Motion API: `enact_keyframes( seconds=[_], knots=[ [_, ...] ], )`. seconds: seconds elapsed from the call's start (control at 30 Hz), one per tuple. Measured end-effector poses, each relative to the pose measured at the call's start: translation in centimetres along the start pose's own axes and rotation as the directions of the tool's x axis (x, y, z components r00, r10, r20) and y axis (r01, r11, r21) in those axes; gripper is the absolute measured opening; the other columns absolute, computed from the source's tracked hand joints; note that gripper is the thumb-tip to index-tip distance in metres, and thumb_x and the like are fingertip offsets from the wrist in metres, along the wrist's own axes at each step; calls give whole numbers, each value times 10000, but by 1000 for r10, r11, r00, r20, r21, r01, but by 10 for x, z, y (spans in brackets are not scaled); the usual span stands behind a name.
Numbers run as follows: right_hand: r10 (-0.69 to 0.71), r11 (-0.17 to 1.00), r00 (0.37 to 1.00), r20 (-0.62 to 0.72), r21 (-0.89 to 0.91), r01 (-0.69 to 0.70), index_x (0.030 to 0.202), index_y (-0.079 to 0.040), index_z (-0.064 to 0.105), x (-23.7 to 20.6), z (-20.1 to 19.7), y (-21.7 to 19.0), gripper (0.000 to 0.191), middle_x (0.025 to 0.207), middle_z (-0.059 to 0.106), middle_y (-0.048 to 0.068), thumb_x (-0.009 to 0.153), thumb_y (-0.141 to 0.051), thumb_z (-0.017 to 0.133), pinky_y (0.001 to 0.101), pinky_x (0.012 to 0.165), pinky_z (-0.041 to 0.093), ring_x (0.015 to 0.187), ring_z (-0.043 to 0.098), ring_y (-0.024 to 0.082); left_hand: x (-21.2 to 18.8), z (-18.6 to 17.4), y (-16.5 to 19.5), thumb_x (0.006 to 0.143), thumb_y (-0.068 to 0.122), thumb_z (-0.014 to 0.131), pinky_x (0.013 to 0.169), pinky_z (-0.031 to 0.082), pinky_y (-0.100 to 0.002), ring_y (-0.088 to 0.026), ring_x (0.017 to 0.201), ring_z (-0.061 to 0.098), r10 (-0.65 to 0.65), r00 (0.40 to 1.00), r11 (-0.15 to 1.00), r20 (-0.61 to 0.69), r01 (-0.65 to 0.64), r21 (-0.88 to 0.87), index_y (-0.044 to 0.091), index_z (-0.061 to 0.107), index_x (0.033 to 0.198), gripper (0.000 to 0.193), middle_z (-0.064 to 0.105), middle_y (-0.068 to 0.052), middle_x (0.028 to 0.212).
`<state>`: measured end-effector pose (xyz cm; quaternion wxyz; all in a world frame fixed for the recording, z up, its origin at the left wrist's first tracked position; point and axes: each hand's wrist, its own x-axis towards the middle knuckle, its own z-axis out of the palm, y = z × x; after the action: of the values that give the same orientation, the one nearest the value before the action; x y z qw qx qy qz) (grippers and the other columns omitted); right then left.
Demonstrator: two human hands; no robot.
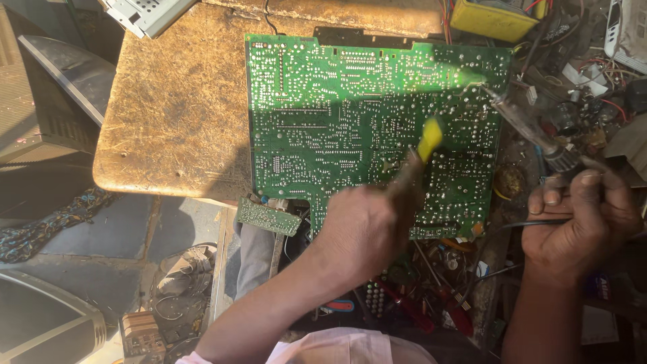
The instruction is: The person works on a large green circuit board at a cluttered workbench. They handle small components, solder joints on the board with a soldering iron, trim or position parts with pliers, scrub the board with a toothbrush-style brush, and probe the board with a screwdriver before setting it aside.
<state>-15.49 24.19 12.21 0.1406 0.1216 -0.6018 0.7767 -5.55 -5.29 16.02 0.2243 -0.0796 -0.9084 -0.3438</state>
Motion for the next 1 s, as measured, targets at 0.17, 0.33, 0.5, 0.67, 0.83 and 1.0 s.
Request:
enact_keyframes(
  seconds=[0.17, 0.33, 0.5, 0.67, 0.83, 1.0],
  knots=[
    [77, 997, 993, 85, -31, -75, 1147, 19, 660, -1, 8, 4, 73, 887, 664, 115, 1190, 1, 604, 308, 593, 525, 734, 627, 154, -3, -19, -1, 1002, 39, 626, 371, 441, -368, -182, 414, 559, 31, 977, 986, 210, 4, -165, -103, 458, 1484, 530, 628, -93, 561],
    [143, 987, 979, 143, -88, -132, 1156, 50, 681, 2, 18, 8, 72, 881, 650, 117, 1189, 5, 635, 305, 578, 510, 720, 620, 146, -13, -38, -12, 1037, 88, 630, 336, 394, -312, -89, 414, 555, -348, 937, 813, 36, 321, -485, -60, 516, 1474, 475, 669, -54, 586],
    [180, 972, 970, 160, -180, -151, 1147, 61, 682, 3, 24, 10, 83, 891, 689, 175, 1173, 6, 626, 305, 575, 516, 704, 621, 148, -14, -36, -17, 1027, 85, 636, 388, 438, -319, -81, 447, 581, -376, 924, 855, -77, 313, -413, -73, 488, 1487, 508, 636, -69, 572],
    [191, 976, 964, 187, -143, -165, 1156, 67, 679, 6, 22, 12, 73, 884, 684, 179, 1169, 5, 641, 303, 579, 517, 705, 625, 151, -14, -26, -19, 1026, 99, 665, 413, 473, -332, -121, 475, 628, -302, 948, 911, -103, 255, -325, -45, 497, 1496, 519, 661, -80, 635],
    [216, 968, 960, 177, -170, -186, 1176, 68, 666, 9, 19, 17, 75, 916, 687, 182, 1154, -3, 657, 306, 605, 529, 732, 632, 152, -14, -12, -18, 1000, 126, 702, 392, 442, -384, -180, 437, 589, -179, 978, 979, -103, 167, -116, -74, 455, 1505, 597, 622, -61, 591],
    [232, 965, 961, 150, -162, -207, 1179, 68, 665, 10, 23, 20, 87, 935, 690, 180, 1138, -9, 671, 304, 603, 525, 735, 627, 145, -10, 12, -15, 915, 39, 669, 350, 451, -335, -147, 452, 566, -97, 995, 987, -2, 97, 126, -158, 370, 1516, 699, 635, -80, 644]
  ],
)
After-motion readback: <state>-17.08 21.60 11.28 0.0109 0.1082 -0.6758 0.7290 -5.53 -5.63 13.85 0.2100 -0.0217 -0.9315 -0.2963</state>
